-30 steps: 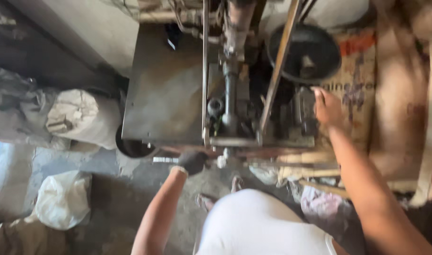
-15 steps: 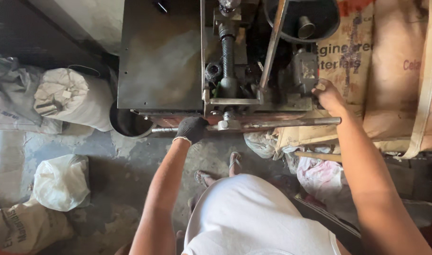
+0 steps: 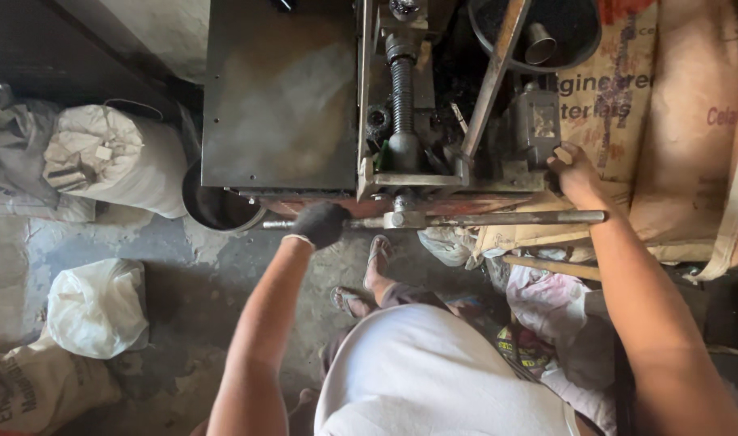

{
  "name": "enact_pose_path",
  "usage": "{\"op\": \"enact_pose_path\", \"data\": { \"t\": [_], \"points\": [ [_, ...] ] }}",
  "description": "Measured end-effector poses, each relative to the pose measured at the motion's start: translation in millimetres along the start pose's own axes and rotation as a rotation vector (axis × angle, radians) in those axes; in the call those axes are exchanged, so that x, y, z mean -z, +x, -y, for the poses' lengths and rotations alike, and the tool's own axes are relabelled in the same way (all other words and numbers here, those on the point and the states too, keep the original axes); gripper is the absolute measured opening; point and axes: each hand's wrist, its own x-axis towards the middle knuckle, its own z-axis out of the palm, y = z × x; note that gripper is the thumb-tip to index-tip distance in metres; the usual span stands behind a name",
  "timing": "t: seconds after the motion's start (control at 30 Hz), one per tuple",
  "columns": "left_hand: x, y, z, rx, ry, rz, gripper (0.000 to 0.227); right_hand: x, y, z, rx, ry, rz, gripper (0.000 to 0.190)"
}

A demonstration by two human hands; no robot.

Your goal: The person operates a manual press machine by placing small metal pieces into a mold, pulling a lever to activate the press, and removing the pressed pieces. The person repeats this cycle multiple times, handling the metal pieces and operating the lever with both hands.

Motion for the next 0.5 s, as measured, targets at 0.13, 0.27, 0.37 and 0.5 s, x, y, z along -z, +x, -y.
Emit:
{"op": "enact_pose_path", "data": {
  "t": [0.13,0.27,0.37,0.5],
  "points": [
    [9,-24,39,0.136,0.113,0.021,0.027,5,-2,10,0.035,-0.311,0.000,0.063],
    [2,-29,48,0.136,0.154,-0.061,0.028,4,-16,16,0.447,-0.587,-0.072,0.065],
    [3,-27,45,0.179,0.093,-0.083,0.028,3,-18,42,0.560,-0.789,-0.046,0.058],
    [10,-29,39,0.256,-0.055,-0.097,0.025,3,24,116,0.385,-0.897,0.099,0.038]
  ]
}}
